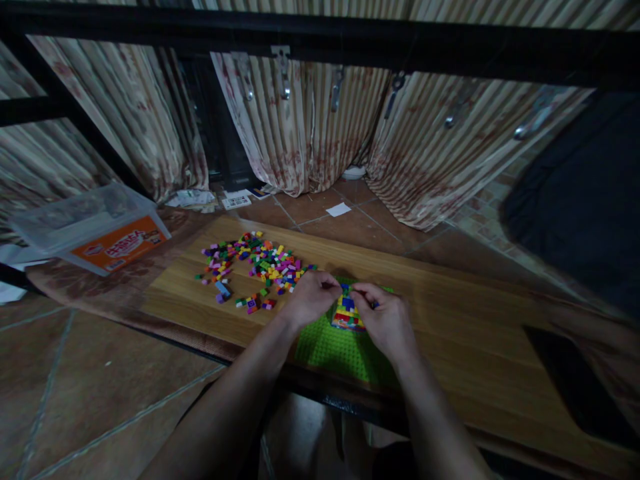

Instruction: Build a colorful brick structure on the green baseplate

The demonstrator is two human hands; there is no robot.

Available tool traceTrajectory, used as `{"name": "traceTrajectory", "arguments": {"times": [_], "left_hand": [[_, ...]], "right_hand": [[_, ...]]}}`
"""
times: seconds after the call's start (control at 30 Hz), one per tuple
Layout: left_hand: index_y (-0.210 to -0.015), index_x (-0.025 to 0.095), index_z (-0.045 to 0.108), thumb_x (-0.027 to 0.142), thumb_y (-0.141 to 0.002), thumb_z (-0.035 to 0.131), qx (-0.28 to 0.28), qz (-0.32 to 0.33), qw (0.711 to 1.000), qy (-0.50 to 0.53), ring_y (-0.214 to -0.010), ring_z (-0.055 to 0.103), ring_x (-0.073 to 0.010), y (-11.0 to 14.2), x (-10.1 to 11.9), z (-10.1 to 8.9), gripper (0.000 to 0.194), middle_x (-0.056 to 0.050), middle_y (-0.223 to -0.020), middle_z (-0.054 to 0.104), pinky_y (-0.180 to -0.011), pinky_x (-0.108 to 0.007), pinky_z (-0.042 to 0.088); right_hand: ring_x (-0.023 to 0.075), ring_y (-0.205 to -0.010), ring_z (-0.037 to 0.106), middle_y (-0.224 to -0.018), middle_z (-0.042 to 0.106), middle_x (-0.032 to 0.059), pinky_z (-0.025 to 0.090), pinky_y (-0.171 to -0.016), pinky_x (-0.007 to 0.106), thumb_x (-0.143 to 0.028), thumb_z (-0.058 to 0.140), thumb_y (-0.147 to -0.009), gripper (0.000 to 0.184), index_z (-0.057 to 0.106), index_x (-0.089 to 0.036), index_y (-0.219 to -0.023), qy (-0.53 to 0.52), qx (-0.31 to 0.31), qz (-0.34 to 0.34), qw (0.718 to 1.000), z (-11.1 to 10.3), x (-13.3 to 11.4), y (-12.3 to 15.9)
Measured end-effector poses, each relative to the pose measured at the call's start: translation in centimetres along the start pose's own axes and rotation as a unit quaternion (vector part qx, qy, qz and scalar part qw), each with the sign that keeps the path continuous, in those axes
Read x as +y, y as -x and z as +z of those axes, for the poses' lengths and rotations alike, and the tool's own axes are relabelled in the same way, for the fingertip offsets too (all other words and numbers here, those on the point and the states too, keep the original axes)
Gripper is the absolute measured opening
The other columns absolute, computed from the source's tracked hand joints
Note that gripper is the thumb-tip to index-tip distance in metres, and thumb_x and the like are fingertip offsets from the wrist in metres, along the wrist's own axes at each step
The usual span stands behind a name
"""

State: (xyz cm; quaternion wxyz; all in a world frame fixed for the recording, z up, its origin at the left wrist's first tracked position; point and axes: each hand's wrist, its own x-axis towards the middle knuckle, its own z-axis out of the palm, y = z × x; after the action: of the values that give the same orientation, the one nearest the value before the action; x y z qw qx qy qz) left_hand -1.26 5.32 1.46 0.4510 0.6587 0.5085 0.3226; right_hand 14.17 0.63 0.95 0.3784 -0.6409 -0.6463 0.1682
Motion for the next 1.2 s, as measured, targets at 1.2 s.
{"name": "traceTrajectory", "arguments": {"times": [1.2], "left_hand": [[-0.080, 0.015, 0.071, 0.016, -0.078, 0.053, 0.020, 0.014, 0.993, -0.112, -0.070, 0.063, -0.0145, 0.7, 1.0, 0.1, 0.019, -0.003, -0.075, 0.071, -0.066, -0.023, 0.046]], "right_hand": [[0.0180, -0.077, 0.070, -0.090, 0.076, 0.0017, 0.051, -0.072, 0.028, -0.028, 0.051, -0.086, 0.023, 0.072, -0.027, -0.096, 0.058, -0.008, -0.077, 0.995, 0.5, -0.1, 0.4]]}}
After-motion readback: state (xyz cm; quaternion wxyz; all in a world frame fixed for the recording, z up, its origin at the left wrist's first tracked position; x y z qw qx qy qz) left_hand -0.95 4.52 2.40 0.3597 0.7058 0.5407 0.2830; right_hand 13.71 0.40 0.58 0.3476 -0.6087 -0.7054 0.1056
